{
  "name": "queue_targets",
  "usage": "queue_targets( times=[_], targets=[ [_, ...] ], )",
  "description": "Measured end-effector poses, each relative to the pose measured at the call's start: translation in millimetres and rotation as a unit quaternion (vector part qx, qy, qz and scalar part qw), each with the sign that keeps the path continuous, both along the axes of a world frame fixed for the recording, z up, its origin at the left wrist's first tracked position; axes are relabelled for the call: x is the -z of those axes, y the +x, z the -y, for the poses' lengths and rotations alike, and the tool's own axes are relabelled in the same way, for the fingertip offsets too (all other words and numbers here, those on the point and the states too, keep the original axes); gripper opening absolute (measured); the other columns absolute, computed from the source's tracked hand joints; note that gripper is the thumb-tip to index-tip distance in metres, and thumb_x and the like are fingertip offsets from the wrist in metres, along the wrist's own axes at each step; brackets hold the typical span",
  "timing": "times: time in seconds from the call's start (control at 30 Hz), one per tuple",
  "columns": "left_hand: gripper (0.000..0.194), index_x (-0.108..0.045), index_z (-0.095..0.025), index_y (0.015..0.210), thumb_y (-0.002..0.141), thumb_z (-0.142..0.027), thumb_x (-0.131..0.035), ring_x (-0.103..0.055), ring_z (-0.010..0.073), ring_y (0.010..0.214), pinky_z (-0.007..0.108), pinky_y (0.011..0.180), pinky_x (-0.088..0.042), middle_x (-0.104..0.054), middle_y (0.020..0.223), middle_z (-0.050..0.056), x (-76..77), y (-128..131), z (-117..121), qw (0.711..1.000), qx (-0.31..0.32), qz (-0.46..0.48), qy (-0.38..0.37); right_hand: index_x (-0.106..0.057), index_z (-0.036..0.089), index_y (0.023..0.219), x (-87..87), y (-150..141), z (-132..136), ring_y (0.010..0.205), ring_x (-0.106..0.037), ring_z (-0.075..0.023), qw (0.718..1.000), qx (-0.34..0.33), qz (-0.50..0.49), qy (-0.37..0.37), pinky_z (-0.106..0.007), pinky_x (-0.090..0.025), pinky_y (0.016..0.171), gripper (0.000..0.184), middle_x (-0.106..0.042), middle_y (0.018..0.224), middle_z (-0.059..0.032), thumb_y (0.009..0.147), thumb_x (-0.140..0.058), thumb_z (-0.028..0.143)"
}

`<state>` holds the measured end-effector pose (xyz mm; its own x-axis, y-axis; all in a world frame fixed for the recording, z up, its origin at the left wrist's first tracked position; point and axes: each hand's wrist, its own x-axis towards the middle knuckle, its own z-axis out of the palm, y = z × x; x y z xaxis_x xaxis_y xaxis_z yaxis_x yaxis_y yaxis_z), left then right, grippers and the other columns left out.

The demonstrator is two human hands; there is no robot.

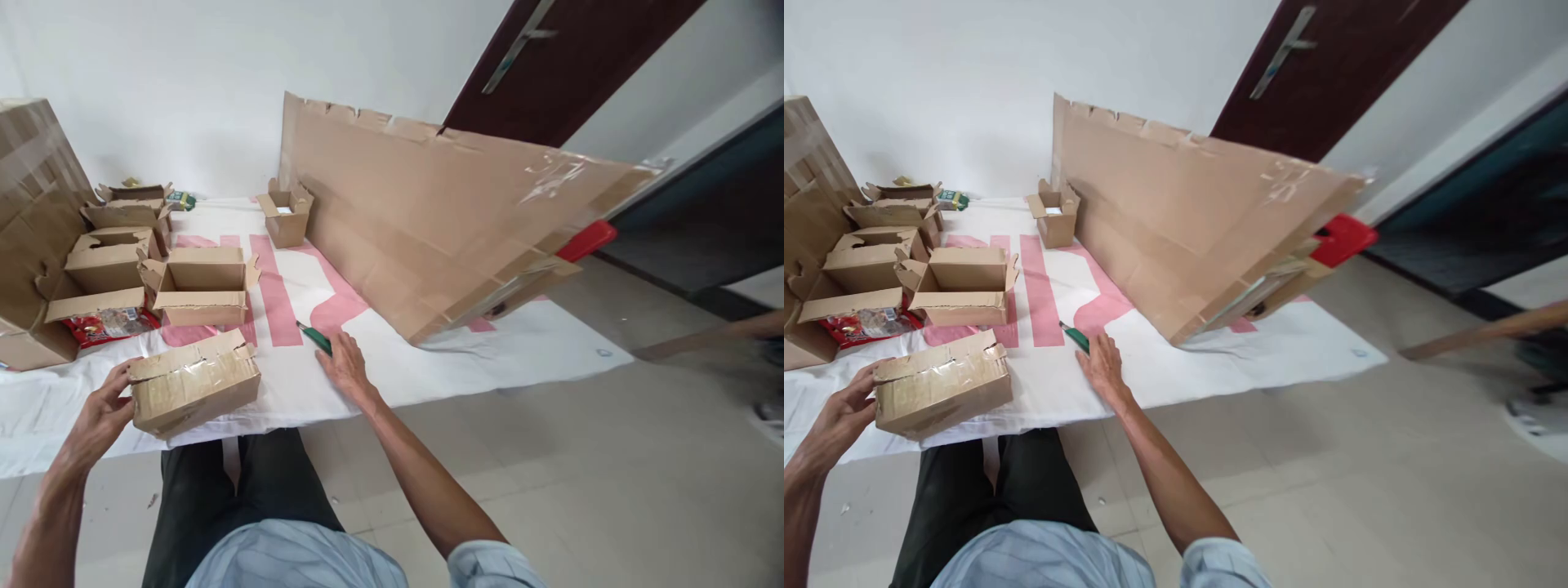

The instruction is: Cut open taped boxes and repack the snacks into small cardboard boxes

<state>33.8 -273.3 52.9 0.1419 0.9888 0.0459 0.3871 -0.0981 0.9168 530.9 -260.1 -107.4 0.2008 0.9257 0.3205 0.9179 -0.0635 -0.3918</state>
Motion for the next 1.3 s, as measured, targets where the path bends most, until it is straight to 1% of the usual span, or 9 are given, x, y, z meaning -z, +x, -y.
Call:
queue_targets(
  times=[0.1,0.23,0.3,0.43,0.53,0.63,0.8,1.03,1.3],
  targets=[
    [0.052,-0.089,-0.025,0.104,0.070,-0.063,-0.097,-0.061,0.0433,0.147,0.041,0.103,-0.068,-0.068,0.154,0.016,0.1,-0.9,-3.7,1.000,-0.018,0.003,0.013,-0.068,0.022,0.116,5.8,5.5,-0.5,0.111,-0.061,-0.0368,1.000,0.021,-0.008,-0.008,-0.051,-0.052,0.099,0.017,-0.070,0.121,-0.0180,0.101,-0.063,0.029],
    [0.050,-0.088,-0.026,0.104,0.069,-0.060,-0.099,-0.060,0.0421,0.148,0.038,0.101,-0.067,-0.065,0.160,0.014,4.7,-3.5,-4.9,0.999,-0.032,0.020,0.018,-0.067,0.022,0.106,0.5,2.5,-1.6,0.108,-0.063,-0.0354,0.999,0.027,-0.039,0.013,-0.050,-0.053,0.098,0.012,-0.071,0.114,-0.0176,0.099,-0.058,0.025],
    [0.051,-0.088,-0.024,0.107,0.070,-0.059,-0.099,-0.059,0.0425,0.150,0.037,0.099,-0.067,-0.062,0.163,0.015,5.9,-3.1,-0.8,0.999,-0.025,0.028,0.012,-0.067,0.023,0.104,-6.2,-2.2,1.4,0.103,-0.065,-0.0333,0.991,0.017,-0.124,0.045,-0.048,-0.055,0.094,0.016,-0.072,0.107,-0.0150,0.103,-0.056,0.034],
    [0.051,-0.088,-0.024,0.116,0.074,-0.051,-0.100,-0.057,0.0405,0.153,0.035,0.102,-0.066,-0.061,0.165,0.016,5.3,0.9,10.2,0.999,0.009,0.038,-0.003,-0.064,0.027,0.086,-33.8,-26.7,13.6,0.066,-0.058,-0.0239,0.925,-0.035,-0.374,0.060,-0.038,-0.053,0.064,0.053,-0.060,0.067,-0.0015,0.109,-0.044,0.070],
    [0.049,-0.088,-0.023,0.120,0.077,-0.045,-0.098,-0.057,0.0396,0.155,0.034,0.101,-0.065,-0.061,0.164,0.017,9.5,2.2,13.5,0.999,0.017,0.046,-0.001,-0.068,0.027,0.085,-73.0,-59.0,22.2,0.054,-0.050,-0.0190,0.850,-0.140,-0.508,0.012,-0.035,-0.044,0.054,0.056,-0.055,0.060,0.0015,0.103,-0.060,0.079],
    [0.047,-0.089,-0.024,0.122,0.077,-0.038,-0.097,-0.057,0.0403,0.155,0.033,0.098,-0.066,-0.062,0.163,0.016,17.2,1.6,14.5,0.998,0.007,0.060,0.009,-0.077,0.025,0.092,-118.7,-96.1,26.0,0.051,-0.044,-0.0170,0.845,-0.229,-0.482,-0.036,-0.033,-0.039,0.051,0.052,-0.051,0.056,0.0042,0.094,-0.076,0.077],
    [0.043,-0.090,-0.025,0.118,0.075,-0.029,-0.092,-0.058,0.0396,0.152,0.031,0.090,-0.068,-0.065,0.157,0.014,20.8,3.5,17.4,0.997,0.010,0.068,0.020,-0.082,0.025,0.096,-168.2,-143.2,15.6,0.071,-0.060,-0.0196,0.852,-0.373,-0.364,-0.037,-0.035,-0.051,0.067,0.037,-0.073,0.081,-0.0016,0.101,-0.071,0.060],
    [0.045,-0.089,-0.026,0.122,0.077,-0.026,-0.090,-0.056,0.0380,0.154,0.032,0.092,-0.069,-0.063,0.156,0.012,22.4,4.9,19.9,0.996,0.025,0.080,0.023,-0.085,0.022,0.101,-190.7,-169.4,-9.3,0.079,-0.069,-0.0201,0.839,-0.465,-0.282,-0.034,-0.036,-0.053,0.076,0.027,-0.079,0.088,-0.0039,0.105,-0.070,0.044],
    [0.043,-0.089,-0.028,0.123,0.080,-0.024,-0.087,-0.056,0.0366,0.153,0.030,0.089,-0.069,-0.063,0.156,0.011,29.0,2.8,17.5,0.996,0.042,0.068,0.036,-0.084,0.023,0.097,-201.4,-183.0,-23.2,0.082,-0.070,-0.0197,0.840,-0.496,-0.219,-0.029,-0.035,-0.049,0.079,0.017,-0.081,0.090,-0.0032,0.102,-0.071,0.034]
  ],
)
